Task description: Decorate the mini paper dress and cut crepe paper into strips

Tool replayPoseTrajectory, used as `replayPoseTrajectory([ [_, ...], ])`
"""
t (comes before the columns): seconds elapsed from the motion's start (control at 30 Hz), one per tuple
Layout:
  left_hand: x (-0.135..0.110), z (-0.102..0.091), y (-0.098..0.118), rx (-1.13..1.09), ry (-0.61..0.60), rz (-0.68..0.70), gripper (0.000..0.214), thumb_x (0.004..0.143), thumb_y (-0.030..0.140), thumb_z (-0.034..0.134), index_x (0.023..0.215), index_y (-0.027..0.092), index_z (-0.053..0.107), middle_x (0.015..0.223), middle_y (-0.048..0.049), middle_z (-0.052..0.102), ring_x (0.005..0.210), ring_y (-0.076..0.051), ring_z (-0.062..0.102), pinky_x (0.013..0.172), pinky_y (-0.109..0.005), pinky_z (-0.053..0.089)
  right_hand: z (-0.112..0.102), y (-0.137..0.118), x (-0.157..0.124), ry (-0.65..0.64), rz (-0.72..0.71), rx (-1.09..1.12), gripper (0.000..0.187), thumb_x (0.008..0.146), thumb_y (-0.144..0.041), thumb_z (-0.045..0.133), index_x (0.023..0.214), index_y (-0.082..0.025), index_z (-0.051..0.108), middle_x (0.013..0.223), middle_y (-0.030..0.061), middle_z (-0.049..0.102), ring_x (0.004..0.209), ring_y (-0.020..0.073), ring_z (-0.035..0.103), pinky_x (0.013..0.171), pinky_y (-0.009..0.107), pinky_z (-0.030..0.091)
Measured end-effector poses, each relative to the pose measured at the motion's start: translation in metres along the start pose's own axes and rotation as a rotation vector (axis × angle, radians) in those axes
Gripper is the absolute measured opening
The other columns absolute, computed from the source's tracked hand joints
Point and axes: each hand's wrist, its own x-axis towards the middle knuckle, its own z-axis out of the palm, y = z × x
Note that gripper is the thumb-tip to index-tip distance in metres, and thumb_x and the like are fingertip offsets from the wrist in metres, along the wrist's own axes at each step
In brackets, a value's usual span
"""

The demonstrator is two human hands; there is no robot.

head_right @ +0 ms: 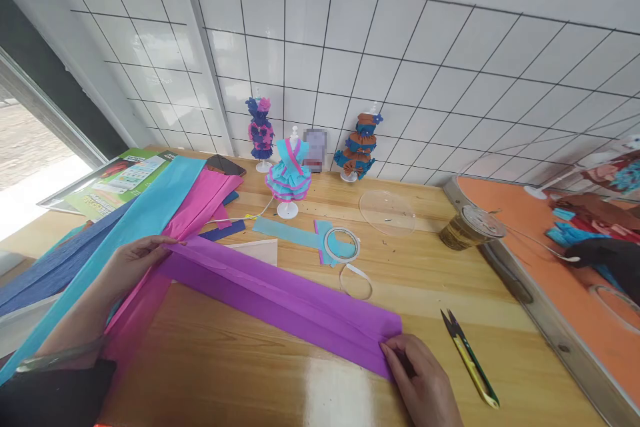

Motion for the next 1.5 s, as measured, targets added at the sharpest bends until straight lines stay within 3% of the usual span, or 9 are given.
replayPoseTrajectory([
  [0.3, -0.001, 0.000, 0.004, 0.021, 0.005, 0.041, 0.048, 0.065, 0.062, 0.058, 0.079, 0.017, 0.064, 0.089, -0.0049, 0.069, 0.089, -0.023, 0.059, 0.083, -0.034, 0.046, 0.000, 0.001, 0.000, -0.004, -0.006, -0.011, 0.028, 0.083, -0.046, 0.050, 0.075, -0.021, 0.061, 0.078, 0.0055, 0.067, 0.072, 0.0179, 0.064, 0.066, 0.026, 0.053],
  [0.6, -0.003, -0.001, 0.007, 0.118, -0.055, -0.001, 0.045, 0.072, 0.052, 0.050, 0.095, 0.017, 0.065, 0.107, -0.0050, 0.066, 0.103, -0.025, 0.056, 0.090, -0.034, 0.042, -0.002, -0.002, 0.000, -0.016, 0.003, 0.004, 0.027, 0.083, -0.046, 0.050, 0.076, -0.022, 0.061, 0.078, 0.0044, 0.067, 0.072, 0.0172, 0.064, 0.068, 0.026, 0.052],
  [0.77, -0.006, 0.001, 0.009, 0.110, -0.104, -0.030, 0.050, 0.072, 0.056, 0.054, 0.102, 0.017, 0.062, 0.110, -0.0058, 0.065, 0.103, -0.026, 0.055, 0.089, -0.034, 0.043, -0.002, -0.002, 0.000, 0.002, -0.029, 0.001, 0.026, 0.083, -0.044, 0.051, 0.076, -0.021, 0.061, 0.078, 0.0050, 0.066, 0.073, 0.0174, 0.064, 0.068, 0.026, 0.053],
  [1.03, 0.002, 0.006, -0.007, 0.334, -0.047, 0.044, 0.044, 0.071, 0.058, 0.055, 0.093, 0.021, 0.063, 0.111, -0.0008, 0.064, 0.102, -0.024, 0.056, 0.092, -0.031, 0.039, -0.004, -0.010, -0.001, 0.017, -0.041, -0.017, 0.025, 0.085, -0.039, 0.048, 0.076, -0.021, 0.061, 0.078, 0.0058, 0.067, 0.074, 0.0176, 0.064, 0.069, 0.026, 0.053],
  [1.17, 0.003, 0.012, -0.004, 0.512, -0.030, 0.236, 0.036, 0.077, 0.054, 0.049, 0.087, 0.022, 0.063, 0.108, -0.0038, 0.063, 0.101, -0.024, 0.056, 0.092, -0.034, 0.039, -0.005, -0.012, -0.003, 0.069, -0.101, -0.037, 0.022, 0.085, -0.037, 0.050, 0.078, -0.020, 0.063, 0.079, 0.0065, 0.067, 0.075, 0.0183, 0.064, 0.070, 0.028, 0.053],
  [1.3, -0.005, 0.035, 0.022, 0.713, 0.123, 0.570, 0.028, 0.078, 0.046, 0.051, 0.074, 0.021, 0.063, 0.113, -0.0080, 0.057, 0.115, -0.029, 0.045, 0.099, -0.041, 0.031, -0.005, -0.010, -0.008, 0.087, -0.158, -0.050, 0.017, 0.085, -0.032, 0.051, 0.084, -0.020, 0.063, 0.082, 0.0072, 0.067, 0.079, 0.0191, 0.064, 0.074, 0.031, 0.053],
  [1.37, -0.015, 0.057, 0.041, 0.708, 0.043, 0.709, 0.024, 0.082, 0.038, 0.048, 0.076, 0.022, 0.064, 0.107, -0.0069, 0.060, 0.114, -0.027, 0.045, 0.100, -0.042, 0.030, -0.005, -0.009, -0.010, 0.089, -0.164, -0.056, 0.017, 0.085, -0.031, 0.051, 0.086, -0.020, 0.063, 0.083, 0.0072, 0.068, 0.080, 0.0192, 0.064, 0.074, 0.032, 0.053],
  [1.4, -0.022, 0.069, 0.051, 0.693, -0.094, 0.785, 0.023, 0.085, 0.034, 0.045, 0.079, 0.023, 0.065, 0.099, -0.0056, 0.062, 0.109, -0.024, 0.048, 0.098, -0.040, 0.032, -0.005, -0.010, -0.010, 0.092, -0.165, -0.057, 0.016, 0.085, -0.031, 0.051, 0.086, -0.020, 0.064, 0.083, 0.0071, 0.067, 0.079, 0.0192, 0.064, 0.074, 0.032, 0.053],
  [1.5, -0.046, 0.112, 0.074, 0.645, -0.288, 0.888, 0.026, 0.089, 0.031, 0.042, 0.082, 0.020, 0.065, 0.086, -0.0055, 0.064, 0.090, -0.019, 0.054, 0.085, -0.036, 0.039, -0.007, -0.011, -0.010, 0.097, -0.171, -0.052, 0.015, 0.085, -0.029, 0.052, 0.085, -0.021, 0.064, 0.082, 0.0068, 0.067, 0.078, 0.0188, 0.063, 0.072, 0.032, 0.053],
])
